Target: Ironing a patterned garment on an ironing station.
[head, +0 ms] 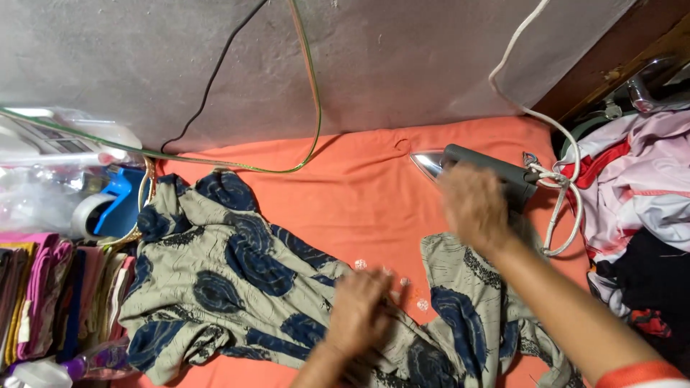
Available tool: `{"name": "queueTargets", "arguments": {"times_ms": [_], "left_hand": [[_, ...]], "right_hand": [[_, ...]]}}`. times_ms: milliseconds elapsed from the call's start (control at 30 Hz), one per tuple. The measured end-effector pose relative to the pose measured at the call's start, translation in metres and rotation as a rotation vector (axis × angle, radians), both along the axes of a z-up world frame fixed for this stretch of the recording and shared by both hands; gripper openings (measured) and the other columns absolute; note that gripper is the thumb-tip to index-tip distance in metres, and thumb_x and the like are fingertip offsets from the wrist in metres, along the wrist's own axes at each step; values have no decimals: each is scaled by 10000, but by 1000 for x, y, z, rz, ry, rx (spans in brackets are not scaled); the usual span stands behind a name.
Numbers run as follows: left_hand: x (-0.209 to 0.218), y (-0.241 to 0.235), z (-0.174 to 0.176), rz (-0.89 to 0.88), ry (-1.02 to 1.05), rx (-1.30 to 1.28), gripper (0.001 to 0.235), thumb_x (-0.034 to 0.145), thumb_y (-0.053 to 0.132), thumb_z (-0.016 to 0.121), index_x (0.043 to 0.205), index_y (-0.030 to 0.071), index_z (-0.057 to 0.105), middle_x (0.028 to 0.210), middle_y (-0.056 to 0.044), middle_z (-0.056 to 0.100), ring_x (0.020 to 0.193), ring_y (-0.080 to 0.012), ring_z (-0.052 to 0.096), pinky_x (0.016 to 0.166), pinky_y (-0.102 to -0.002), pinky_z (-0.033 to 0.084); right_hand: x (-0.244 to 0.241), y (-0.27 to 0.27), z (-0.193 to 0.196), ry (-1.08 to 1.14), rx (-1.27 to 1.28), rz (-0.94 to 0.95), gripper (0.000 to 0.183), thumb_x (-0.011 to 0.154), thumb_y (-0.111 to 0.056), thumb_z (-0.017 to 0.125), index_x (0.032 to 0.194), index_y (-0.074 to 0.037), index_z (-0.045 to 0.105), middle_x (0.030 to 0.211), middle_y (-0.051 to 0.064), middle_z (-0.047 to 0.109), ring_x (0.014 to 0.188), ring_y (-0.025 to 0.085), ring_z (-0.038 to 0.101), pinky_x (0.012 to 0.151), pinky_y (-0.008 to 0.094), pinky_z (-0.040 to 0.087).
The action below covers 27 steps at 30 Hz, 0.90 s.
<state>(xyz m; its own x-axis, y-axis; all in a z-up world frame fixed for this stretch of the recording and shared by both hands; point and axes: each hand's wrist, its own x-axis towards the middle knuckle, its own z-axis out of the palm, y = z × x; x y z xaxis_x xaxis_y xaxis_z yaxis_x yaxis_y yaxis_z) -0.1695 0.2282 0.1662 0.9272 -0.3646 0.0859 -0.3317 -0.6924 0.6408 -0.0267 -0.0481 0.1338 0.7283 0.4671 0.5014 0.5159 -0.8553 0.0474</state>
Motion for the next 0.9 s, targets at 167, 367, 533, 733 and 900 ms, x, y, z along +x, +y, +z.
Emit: {"name": "queueTargets", "arguments": {"times_ms": [167, 367, 533, 733, 900], "left_hand": [[14, 64, -37, 41, -231, 239, 442, 577, 170, 771, 990, 46, 674, 1043, -168, 668, 1155, -422, 556, 1086, -624, 305], [-47, 115, -51, 19, 332, 209, 246, 911, 310, 748, 964, 89, 654, 940, -104, 694, 883, -365, 672, 850, -468, 513], [-67, 136, 10, -50, 393, 56, 730, 566, 355, 957, 1147, 75, 616, 1076, -147, 646, 833, -411, 675, 659, -507, 526], [-91, 191, -109, 139, 202, 422, 428, 719, 26, 674, 1121, 153, 603, 1043, -137, 708, 806, -385, 729, 676, -483, 581], [-8, 168, -67, 500, 150, 222, 483, 719, -21, 630, 1177, 124, 572, 946, -277, 703, 909, -490, 673, 797, -557, 529]], "right_hand": [[-113, 18, -29, 596, 55, 339, 644, 891, -519, 662, 1338, -61, 590, 1368, 161, 564, 1308, 346, 502, 1130, 551, 364], [-181, 6, 33, 1051, -116, 11, 909, 724, -801, 636, 1325, -120, 601, 1275, 124, 638, 1182, 299, 594, 975, 452, 452], [-216, -44, 43, 1302, -291, -176, 838, 697, -803, 707, 1194, -130, 671, 1021, 107, 718, 1028, 310, 688, 907, 424, 529], [-207, -67, 62, 1476, -165, -279, 576, 678, -554, 818, 1163, -250, 764, 1025, 36, 769, 1032, 239, 734, 925, 365, 565], [-165, -109, 36, 1066, 557, -212, 279, 749, -166, 815, 1005, -72, 760, 935, 53, 777, 876, 165, 779, 802, 316, 583]]}}
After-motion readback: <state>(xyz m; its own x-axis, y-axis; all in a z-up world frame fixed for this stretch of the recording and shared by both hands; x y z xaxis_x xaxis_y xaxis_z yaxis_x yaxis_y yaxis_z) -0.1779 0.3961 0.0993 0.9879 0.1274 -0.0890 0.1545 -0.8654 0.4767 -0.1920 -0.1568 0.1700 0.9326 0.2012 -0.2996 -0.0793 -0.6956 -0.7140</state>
